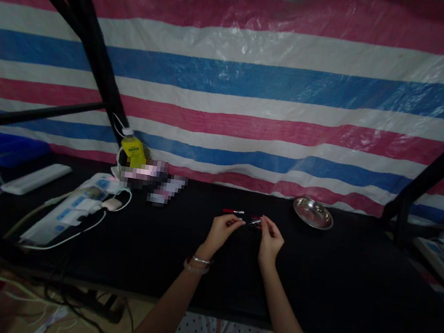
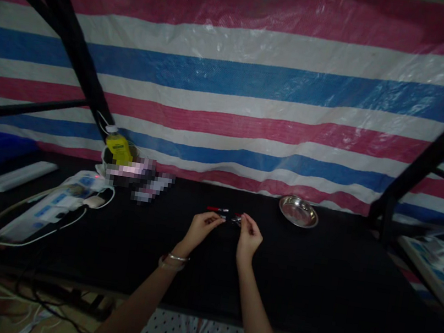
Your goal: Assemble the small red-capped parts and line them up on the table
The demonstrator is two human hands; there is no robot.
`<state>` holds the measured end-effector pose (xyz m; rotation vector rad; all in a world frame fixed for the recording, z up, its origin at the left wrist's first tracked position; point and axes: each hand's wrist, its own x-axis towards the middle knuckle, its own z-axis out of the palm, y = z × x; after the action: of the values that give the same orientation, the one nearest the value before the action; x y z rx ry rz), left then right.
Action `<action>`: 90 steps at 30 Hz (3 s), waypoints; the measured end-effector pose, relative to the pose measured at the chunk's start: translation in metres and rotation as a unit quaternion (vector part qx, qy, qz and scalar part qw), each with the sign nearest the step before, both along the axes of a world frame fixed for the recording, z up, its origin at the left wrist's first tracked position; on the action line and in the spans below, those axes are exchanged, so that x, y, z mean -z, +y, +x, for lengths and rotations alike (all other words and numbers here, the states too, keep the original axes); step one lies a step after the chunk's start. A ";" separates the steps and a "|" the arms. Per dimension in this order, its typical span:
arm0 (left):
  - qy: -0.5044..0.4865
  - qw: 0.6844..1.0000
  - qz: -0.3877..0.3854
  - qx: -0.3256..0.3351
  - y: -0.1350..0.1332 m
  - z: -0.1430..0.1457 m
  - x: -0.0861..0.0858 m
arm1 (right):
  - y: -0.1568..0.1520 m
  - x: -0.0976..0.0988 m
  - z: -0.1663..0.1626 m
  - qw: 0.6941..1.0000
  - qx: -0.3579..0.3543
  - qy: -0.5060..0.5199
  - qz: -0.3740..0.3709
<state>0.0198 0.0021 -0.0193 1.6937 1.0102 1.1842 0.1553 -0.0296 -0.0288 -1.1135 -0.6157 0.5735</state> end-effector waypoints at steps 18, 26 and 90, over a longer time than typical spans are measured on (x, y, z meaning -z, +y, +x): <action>-0.070 0.988 -0.115 0.071 0.015 -0.023 -0.003 | 0.007 0.009 0.005 0.999 -0.036 0.036 -0.005; -0.112 0.990 -0.084 0.008 0.026 -0.040 -0.003 | 0.007 0.010 0.005 0.986 -0.159 -0.017 -0.052; 0.327 0.916 0.220 -0.077 -0.007 -0.011 -0.003 | -0.005 0.013 0.022 0.847 0.037 -0.452 -0.276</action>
<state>0.0091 -0.0046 -0.0164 2.5084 1.3604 0.9995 0.1778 -0.0347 -0.0415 -1.9728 -1.2579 0.1079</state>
